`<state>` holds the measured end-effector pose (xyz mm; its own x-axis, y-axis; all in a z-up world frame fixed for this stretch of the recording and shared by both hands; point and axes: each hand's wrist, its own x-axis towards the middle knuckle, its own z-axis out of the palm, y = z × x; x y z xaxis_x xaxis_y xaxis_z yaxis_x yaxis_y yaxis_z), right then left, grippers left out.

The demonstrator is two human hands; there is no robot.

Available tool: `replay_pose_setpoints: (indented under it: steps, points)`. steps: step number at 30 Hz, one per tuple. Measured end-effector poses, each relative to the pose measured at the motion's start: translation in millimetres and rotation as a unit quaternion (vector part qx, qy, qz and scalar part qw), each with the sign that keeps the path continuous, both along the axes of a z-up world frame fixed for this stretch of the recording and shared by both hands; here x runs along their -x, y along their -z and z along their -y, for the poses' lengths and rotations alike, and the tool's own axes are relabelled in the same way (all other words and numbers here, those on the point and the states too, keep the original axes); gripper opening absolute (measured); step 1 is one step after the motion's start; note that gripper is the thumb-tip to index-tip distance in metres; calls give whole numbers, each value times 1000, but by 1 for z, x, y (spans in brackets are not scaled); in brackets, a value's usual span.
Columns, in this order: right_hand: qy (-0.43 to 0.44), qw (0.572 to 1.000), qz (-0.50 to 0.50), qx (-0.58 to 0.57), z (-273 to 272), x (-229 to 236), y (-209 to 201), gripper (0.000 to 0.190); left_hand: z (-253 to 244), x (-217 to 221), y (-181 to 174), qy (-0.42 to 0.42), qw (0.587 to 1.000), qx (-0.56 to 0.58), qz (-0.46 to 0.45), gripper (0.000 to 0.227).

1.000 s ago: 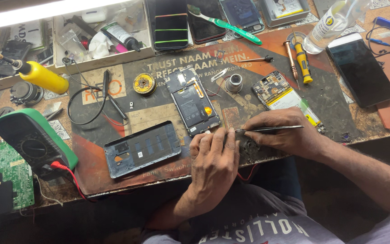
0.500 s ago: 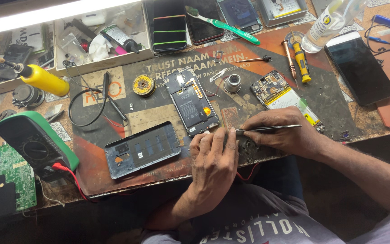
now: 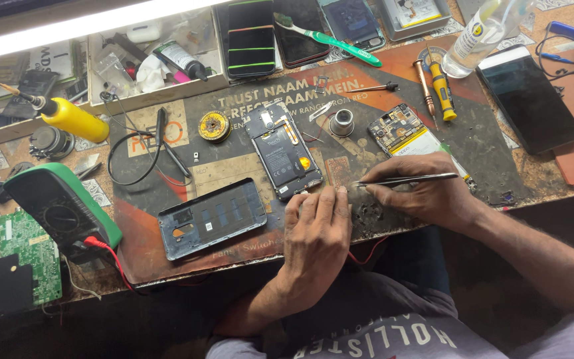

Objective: The person uses a probe, tweezers, and a small metal tool to work on the internal circuitry and components of a disassembled mobile phone on a workbench.

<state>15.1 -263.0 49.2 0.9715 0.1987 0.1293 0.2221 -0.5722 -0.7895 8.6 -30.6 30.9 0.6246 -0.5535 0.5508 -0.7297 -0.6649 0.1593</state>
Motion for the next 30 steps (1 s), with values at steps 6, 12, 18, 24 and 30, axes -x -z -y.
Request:
replay_pose_setpoints:
  steps: [6,12,18,24,30]
  points:
    - [53,999,7,0,-6,12,-6,24,0,-5,3,16,997,68,-36,30]
    - [96,992,79,5,-29,29,0,22,-3,-6,6,27,994,82,-66,31]
    - [116,991,58,-36,-28,30,6,21,-4,-7,8,30,992,87,-84,31]
    - [107,991,65,-47,-30,30,7,20,-2,-7,7,25,993,85,-81,31]
    - [111,990,71,-57,-30,31,8,20,0,-6,7,17,991,96,-87,30]
